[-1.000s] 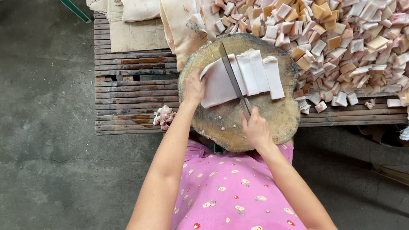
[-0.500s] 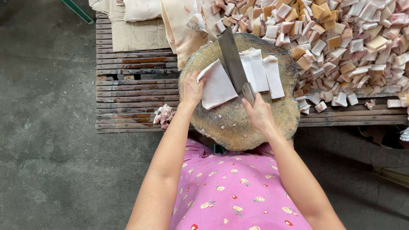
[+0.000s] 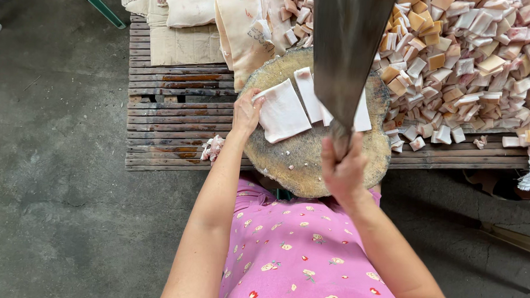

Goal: The person cuts large slabs of pork fat and skin into long strips and then into smaller rectangular cubes using a large cleaver on a round wooden cutting board.

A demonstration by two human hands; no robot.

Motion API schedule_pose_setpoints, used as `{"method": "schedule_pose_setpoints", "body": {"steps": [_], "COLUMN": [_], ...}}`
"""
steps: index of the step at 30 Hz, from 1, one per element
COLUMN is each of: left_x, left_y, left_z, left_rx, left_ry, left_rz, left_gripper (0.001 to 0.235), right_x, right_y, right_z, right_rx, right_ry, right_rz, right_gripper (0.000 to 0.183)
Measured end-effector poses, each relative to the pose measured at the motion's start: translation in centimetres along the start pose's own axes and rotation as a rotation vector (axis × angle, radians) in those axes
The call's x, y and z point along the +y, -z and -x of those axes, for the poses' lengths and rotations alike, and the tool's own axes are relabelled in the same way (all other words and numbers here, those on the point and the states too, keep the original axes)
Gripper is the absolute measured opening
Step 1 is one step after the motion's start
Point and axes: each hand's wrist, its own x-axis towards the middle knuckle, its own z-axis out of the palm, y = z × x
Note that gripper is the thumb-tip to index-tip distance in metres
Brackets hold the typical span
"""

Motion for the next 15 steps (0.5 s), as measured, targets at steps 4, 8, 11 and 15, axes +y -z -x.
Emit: {"method": "schedule_pose_setpoints", "body": {"steps": [4, 8, 11, 15], "left_x": [0.1, -0.2, -0.7, -1.0], "left_y": [0.3, 0.1, -0.2, -0.5], "left_z": [0.0, -1.1, -1.2, -1.0], "left_rx": [-0.012, -0.069, -0.112, -0.102], "left_ry": [-0.032, -0.068, -0.048, -0.068], "left_rz": [-0.003, -0.044, -0.095, -0.109], "left_gripper": [0.026, 0.029, 0.029, 0.029], "right_x": [2.7, 4.1, 3.6, 3.4], "right_y": [-4.1, -5.3, -6.1, -7.9], "right_z": [1.0, 1.3, 0.1, -6.1], "right_rx": [-0.432, -0.476, -0.525, -0.507], "right_ry": [-0.328, -0.416, -0.499, -0.483], "right_rz": [0.395, 0.433, 0.404, 0.31], "right_gripper": [0.044, 0.037, 0.034, 0.036]}}
